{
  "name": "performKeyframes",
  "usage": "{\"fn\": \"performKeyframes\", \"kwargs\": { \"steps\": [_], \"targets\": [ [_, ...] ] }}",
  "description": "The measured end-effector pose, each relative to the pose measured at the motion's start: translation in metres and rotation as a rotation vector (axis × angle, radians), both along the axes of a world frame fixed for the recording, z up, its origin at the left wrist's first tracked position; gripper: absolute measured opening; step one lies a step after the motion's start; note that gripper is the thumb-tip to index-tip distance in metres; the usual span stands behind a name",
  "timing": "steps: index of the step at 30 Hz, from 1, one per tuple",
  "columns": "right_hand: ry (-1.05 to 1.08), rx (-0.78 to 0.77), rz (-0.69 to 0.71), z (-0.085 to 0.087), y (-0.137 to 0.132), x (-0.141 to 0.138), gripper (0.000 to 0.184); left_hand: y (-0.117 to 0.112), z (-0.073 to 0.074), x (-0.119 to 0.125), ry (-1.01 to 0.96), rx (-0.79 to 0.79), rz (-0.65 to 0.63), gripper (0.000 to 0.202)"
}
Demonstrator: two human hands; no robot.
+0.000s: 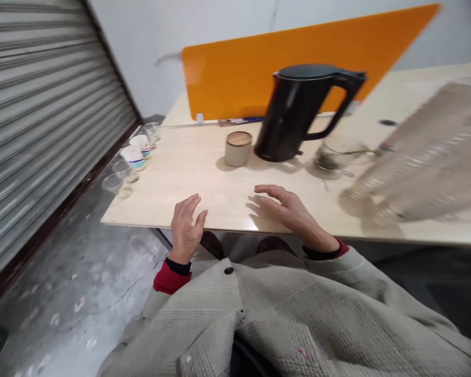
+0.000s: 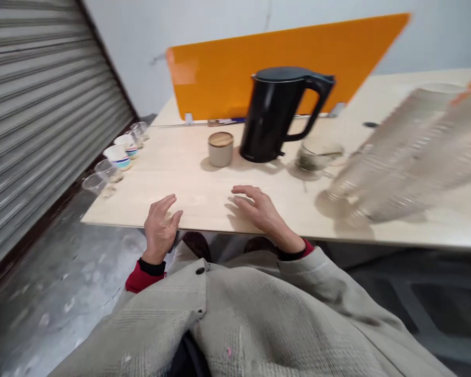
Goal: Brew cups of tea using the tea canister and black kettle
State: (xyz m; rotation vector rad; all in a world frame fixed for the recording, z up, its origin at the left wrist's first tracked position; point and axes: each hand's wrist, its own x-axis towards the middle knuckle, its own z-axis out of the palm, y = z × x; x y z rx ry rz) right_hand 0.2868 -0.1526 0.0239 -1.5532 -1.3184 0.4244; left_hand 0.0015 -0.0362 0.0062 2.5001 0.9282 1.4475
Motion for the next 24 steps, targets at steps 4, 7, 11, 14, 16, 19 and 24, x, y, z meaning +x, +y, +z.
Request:
{"fn": "performKeyframes", "kwargs": {
  "steps": [4,7,11,14,16,19,24],
  "targets": [
    [-0.013,0.041,-0.019,0.014,-0.035,0.006,0.032,0.009,0.004,0.048,0.139,-0.067,-0.23,0.03],
    [-0.032,0.075,-0.112,0.022,-0.067,0.016,0.031,0.021,-0.002,0.071,0.19,-0.088,-0.236,0.031],
    [-0.039,0.243,-0.453,0.03,-0.107,0.044,0.026,0.027,-0.009,0.079,0.233,-0.083,-0.205,0.034],
    [-0.094,0.43,-0.827,0.037,-0.132,0.074,0.025,0.027,-0.01,0.077,0.248,-0.077,-0.185,0.035],
    [-0.19,0.496,-1.013,0.04,-0.147,0.093,0.026,0.026,-0.01,0.077,0.254,-0.069,-0.18,0.036],
    [-0.319,0.437,-1.141,0.039,-0.163,0.114,0.029,0.027,-0.009,0.078,0.262,-0.044,-0.189,0.037],
    [-0.56,0.201,-1.049,0.033,-0.172,0.126,0.021,0.028,-0.009,0.079,0.271,-0.039,-0.183,0.037]
  ]
}}
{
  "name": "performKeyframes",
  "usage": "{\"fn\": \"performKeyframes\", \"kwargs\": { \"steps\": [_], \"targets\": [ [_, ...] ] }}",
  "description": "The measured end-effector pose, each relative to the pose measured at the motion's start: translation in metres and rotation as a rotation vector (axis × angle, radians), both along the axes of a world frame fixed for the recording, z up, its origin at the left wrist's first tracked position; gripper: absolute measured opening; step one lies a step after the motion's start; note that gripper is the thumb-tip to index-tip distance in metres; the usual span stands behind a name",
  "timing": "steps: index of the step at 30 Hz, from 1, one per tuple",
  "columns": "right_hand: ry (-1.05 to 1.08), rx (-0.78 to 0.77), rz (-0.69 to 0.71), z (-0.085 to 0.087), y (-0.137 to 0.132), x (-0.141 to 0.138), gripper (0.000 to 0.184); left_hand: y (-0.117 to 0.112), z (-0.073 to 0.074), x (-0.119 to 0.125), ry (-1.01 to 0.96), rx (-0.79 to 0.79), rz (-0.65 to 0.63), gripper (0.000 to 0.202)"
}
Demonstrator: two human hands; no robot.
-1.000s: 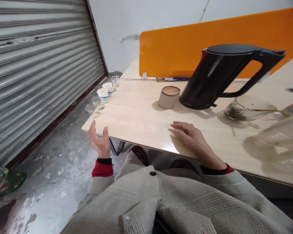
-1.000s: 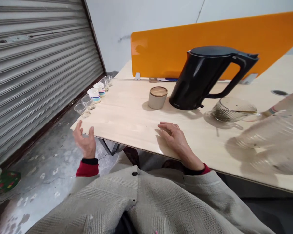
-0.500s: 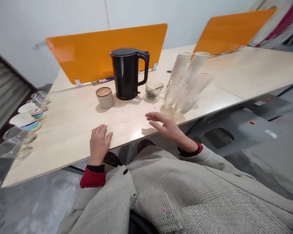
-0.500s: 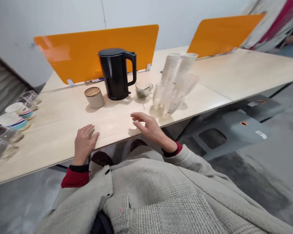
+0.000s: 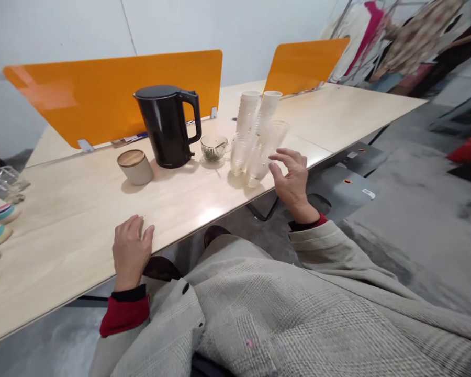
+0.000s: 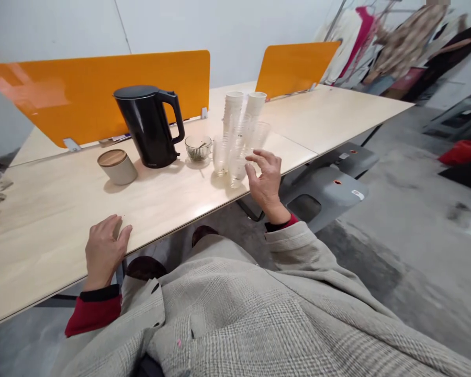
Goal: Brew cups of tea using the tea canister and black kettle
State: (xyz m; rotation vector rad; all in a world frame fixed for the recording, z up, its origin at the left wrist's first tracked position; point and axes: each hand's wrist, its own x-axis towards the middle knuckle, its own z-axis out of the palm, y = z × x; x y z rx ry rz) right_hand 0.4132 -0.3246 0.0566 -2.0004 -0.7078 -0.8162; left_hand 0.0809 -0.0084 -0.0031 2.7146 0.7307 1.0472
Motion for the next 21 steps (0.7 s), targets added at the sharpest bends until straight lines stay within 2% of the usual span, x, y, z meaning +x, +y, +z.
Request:
{"fn": "performKeyframes", "kwargs": {
  "steps": [3,7,12,15,21],
  "targets": [
    [-0.062,-0.124,0.022,0.001,0.0,-0.001,0.025,-0.004,0.001,-0.001,0.009,-0.036,0.021,0.035],
    [-0.111,-0.169,0.055,0.004,0.0,0.004,0.025,-0.011,0.005,-0.004,0.06,-0.076,0.041,0.032],
    [-0.091,-0.273,0.037,0.002,0.001,0.022,0.007,-0.015,0.007,-0.005,0.103,-0.076,0.055,0.029],
    [-0.048,-0.293,-0.021,0.004,0.003,0.026,0.011,-0.016,0.007,-0.005,0.103,-0.081,0.058,0.029],
    [-0.054,-0.259,-0.047,0.009,0.008,0.021,0.017,-0.016,0.004,-0.006,0.105,-0.089,0.057,0.029]
  ]
}}
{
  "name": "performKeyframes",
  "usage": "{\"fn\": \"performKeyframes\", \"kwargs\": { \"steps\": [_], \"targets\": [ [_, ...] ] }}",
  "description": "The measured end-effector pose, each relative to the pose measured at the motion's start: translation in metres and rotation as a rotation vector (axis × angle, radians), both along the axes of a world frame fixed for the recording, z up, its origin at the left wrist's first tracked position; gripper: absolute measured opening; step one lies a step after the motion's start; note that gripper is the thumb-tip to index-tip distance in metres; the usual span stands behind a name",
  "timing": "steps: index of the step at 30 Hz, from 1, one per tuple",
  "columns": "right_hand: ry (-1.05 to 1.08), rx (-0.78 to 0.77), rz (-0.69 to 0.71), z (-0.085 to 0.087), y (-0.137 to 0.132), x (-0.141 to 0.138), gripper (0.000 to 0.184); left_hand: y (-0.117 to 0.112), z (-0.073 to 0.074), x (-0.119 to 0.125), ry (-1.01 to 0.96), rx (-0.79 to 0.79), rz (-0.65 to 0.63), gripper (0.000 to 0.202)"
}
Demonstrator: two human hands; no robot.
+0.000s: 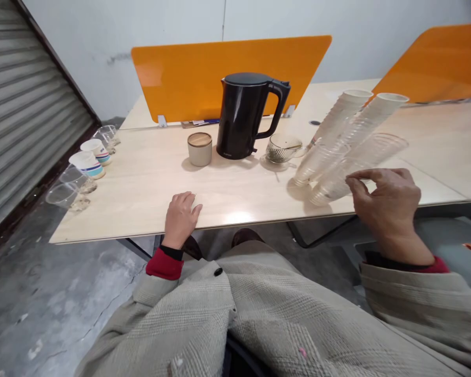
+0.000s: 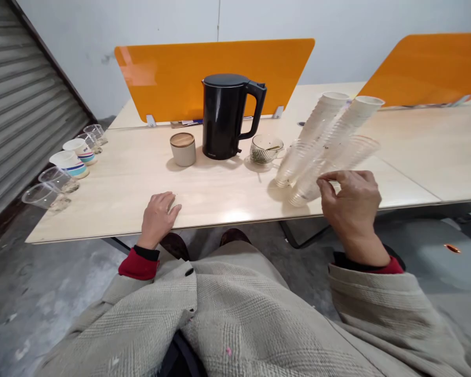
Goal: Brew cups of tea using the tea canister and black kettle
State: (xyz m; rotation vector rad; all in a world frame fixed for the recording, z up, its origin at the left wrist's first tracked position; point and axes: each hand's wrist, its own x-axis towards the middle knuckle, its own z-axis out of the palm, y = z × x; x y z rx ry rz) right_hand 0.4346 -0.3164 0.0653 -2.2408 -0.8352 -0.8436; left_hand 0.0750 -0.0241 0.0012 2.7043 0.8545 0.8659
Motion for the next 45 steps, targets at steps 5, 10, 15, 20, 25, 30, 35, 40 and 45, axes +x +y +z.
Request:
{"fn": "performKeyframes", "kwargs": {
  "steps": [5,10,15,20,25,30,35,40,45],
  "targets": [
    [-0.028,0.041,-0.048,0.004,0.001,-0.004,0.013,0.0,0.0,0.0,0.007,0.0,0.002,0.029],
    [-0.046,0.104,-0.069,0.017,-0.001,-0.009,0.012,0.001,0.0,0.001,0.001,0.008,-0.003,0.03],
    [-0.235,0.175,-0.074,0.045,-0.01,-0.022,0.01,0.002,0.0,0.001,-0.005,0.008,-0.01,0.029],
    [-0.334,0.283,0.232,0.074,0.004,-0.076,0.006,0.001,0.001,0.001,-0.006,0.002,-0.014,0.029],
    [-0.027,0.206,0.641,0.059,0.083,-0.129,0.011,0.0,0.0,0.001,-0.041,-0.013,-0.005,0.029],
    [0.13,0.069,0.913,0.015,0.18,-0.143,0.018,0.0,-0.002,-0.002,-0.092,-0.019,0.047,0.028],
    [0.173,-0.029,0.977,-0.01,0.23,-0.152,0.022,-0.002,-0.003,-0.003,-0.111,-0.027,0.09,0.03],
    [0.19,-0.085,1.008,-0.019,0.238,-0.156,0.024,-0.004,-0.002,-0.004,-0.102,-0.04,0.069,0.029],
    [0.204,-0.131,1.022,-0.021,0.241,-0.155,0.022,-0.006,0.0,-0.004,-0.094,-0.058,0.071,0.029]
  ]
}}
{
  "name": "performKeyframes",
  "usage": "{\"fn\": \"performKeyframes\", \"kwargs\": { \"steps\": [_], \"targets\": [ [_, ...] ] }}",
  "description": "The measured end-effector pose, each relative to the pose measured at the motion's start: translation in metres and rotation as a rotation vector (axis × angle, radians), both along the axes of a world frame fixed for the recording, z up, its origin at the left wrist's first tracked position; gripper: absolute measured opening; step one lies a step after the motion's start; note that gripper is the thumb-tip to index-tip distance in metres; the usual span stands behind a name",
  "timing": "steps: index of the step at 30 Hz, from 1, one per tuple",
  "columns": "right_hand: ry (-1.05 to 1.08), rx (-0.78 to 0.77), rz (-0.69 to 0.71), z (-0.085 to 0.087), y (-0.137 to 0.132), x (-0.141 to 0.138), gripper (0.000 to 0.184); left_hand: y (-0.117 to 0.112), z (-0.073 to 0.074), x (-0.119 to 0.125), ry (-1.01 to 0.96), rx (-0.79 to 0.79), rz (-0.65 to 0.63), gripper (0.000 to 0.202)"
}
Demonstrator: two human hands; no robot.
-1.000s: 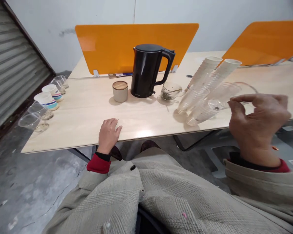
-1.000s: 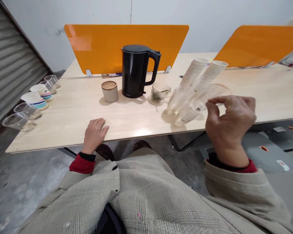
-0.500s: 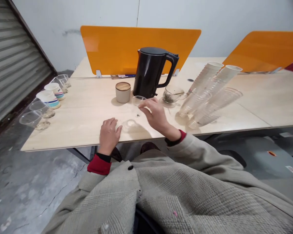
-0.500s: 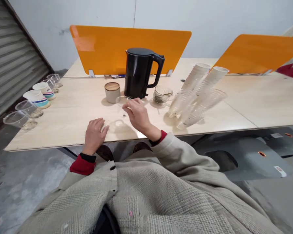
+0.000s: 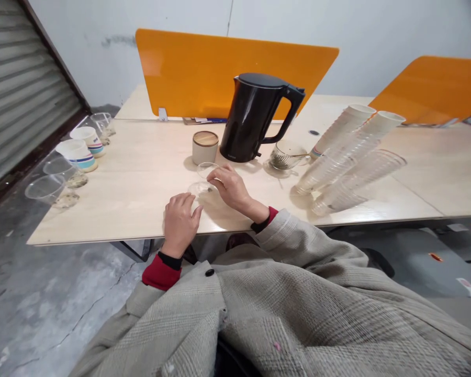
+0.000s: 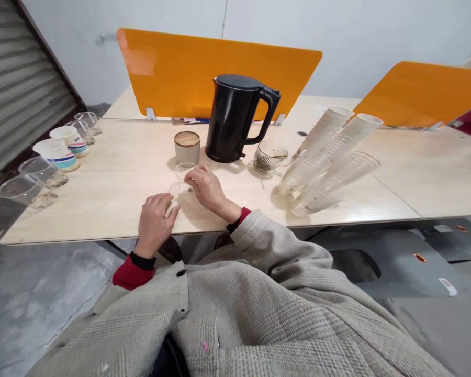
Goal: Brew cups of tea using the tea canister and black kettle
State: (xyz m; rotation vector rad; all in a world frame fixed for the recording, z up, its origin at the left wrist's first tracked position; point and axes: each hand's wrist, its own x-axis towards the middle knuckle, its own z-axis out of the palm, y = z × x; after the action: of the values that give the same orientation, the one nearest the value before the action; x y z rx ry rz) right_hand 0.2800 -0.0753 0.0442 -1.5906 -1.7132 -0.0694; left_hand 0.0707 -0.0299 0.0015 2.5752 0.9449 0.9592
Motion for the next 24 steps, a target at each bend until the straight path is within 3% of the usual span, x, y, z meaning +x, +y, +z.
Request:
{"fn": "performKeyframes", "kwargs": {
  "steps": [7,13,18,24],
  "targets": [
    [0.005,0.031,0.022,0.001,-0.004,-0.001,0.013,-0.001,0.0,0.0,0.01,0.017,0.01,0.029],
    [0.021,0.175,-0.112,0.038,-0.012,0.029,0.027,-0.002,0.0,0.0,0.013,0.018,0.016,0.028],
    [0.074,0.068,-0.233,0.056,0.034,0.062,0.046,-0.005,0.003,0.002,0.045,0.027,0.051,0.028],
    [0.042,-0.187,-0.334,0.039,0.106,0.061,0.077,-0.009,0.009,0.002,0.097,0.034,0.054,0.03]
  ]
}}
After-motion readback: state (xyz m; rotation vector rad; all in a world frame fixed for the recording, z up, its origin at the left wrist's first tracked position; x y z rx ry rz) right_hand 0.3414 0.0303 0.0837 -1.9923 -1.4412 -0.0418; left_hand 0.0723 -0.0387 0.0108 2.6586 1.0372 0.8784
